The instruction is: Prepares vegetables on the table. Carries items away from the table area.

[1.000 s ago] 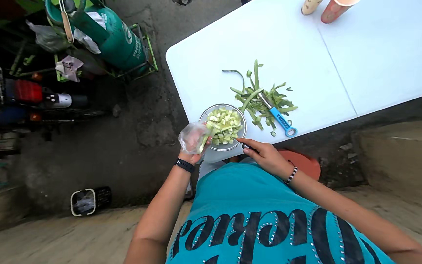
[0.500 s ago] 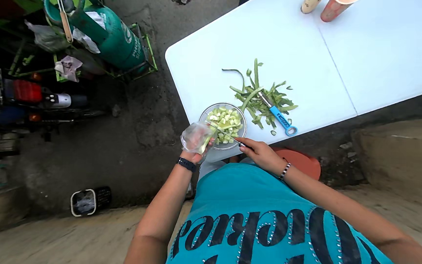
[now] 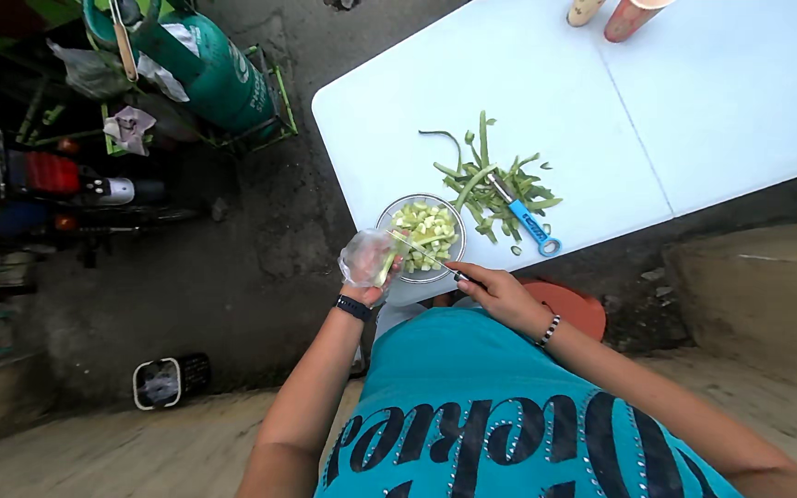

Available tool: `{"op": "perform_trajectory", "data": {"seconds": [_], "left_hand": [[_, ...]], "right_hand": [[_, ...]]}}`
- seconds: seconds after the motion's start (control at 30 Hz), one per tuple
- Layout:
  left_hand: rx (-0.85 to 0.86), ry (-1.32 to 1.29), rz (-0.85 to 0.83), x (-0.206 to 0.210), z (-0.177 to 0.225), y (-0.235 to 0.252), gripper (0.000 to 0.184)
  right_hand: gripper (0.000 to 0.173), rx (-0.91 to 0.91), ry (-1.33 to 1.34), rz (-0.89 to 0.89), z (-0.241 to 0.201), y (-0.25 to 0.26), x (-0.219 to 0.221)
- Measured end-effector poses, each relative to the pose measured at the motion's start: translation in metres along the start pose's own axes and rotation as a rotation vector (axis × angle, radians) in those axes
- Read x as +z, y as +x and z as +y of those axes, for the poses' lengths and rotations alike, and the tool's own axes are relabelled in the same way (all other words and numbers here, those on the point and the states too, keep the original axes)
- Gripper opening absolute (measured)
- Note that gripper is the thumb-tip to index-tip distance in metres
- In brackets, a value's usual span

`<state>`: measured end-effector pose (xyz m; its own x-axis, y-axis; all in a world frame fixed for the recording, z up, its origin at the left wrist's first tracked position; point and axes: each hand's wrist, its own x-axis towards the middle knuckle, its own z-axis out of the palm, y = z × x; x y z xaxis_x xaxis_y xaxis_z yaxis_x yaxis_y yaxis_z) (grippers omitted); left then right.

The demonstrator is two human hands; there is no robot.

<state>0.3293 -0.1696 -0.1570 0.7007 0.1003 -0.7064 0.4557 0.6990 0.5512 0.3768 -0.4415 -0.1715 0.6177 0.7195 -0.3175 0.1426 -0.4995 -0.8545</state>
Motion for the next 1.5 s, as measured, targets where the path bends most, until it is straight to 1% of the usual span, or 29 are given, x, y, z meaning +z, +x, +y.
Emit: {"op": "perform_trajectory", "data": {"seconds": [0.13, 0.23, 0.37, 0.5, 0.57, 0.63, 0.73, 0.9, 1.1, 1.2, 1.33, 1.5], "left_hand": [[0.004, -0.034, -0.051, -0.003, 0.000, -0.001, 0.030], [-0.030, -0.072, -0.045, -0.006, -0.003, 0.000, 0.029], [-0.067, -0.052, -0.053, -0.006, -0.004, 0.001, 0.028], [-0.077, -0.094, -0.026, -0.009, -0.003, 0.000, 0.026], [-0.062, -0.066, -0.031, -0.010, -0.002, 0.001, 0.030], [-0.054, -0.022, 0.000, -0.008, -0.001, 0.001, 0.028], [-0.022, -0.014, 0.086, -0.001, -0.002, 0.000, 0.016], [-0.022, -0.108, 0.148, 0.003, -0.004, 0.003, 0.014], [0.002, -0.204, 0.100, 0.001, -0.008, 0.003, 0.016], [0.002, -0.189, 0.112, 0.003, -0.007, 0.002, 0.016], [-0.010, -0.188, 0.077, 0.003, -0.006, 0.000, 0.018], [-0.034, -0.123, 0.080, 0.005, -0.004, -0.001, 0.024]], "right_hand": [[0.043, 0.037, -0.023, -0.006, 0.001, 0.002, 0.002], [0.042, 0.061, -0.028, -0.029, 0.002, 0.006, 0.002], [0.042, 0.077, -0.029, -0.050, 0.004, 0.011, 0.003], [0.042, 0.064, -0.024, 0.011, 0.005, 0.007, 0.004], [0.042, 0.059, -0.021, 0.026, 0.004, 0.004, 0.002], [0.042, 0.052, -0.007, 0.023, 0.003, 0.001, 0.000], [0.043, 0.024, 0.011, 0.024, 0.003, -0.002, 0.000], [0.044, 0.013, 0.020, 0.029, 0.003, -0.004, 0.000], [0.044, -0.009, 0.026, 0.048, 0.004, -0.004, 0.001], [0.045, -0.017, 0.013, 0.048, 0.004, -0.004, 0.000], [0.044, -0.001, 0.012, 0.030, 0.004, -0.003, 0.000], [0.043, 0.018, 0.019, 0.006, 0.004, -0.003, 0.000]]}}
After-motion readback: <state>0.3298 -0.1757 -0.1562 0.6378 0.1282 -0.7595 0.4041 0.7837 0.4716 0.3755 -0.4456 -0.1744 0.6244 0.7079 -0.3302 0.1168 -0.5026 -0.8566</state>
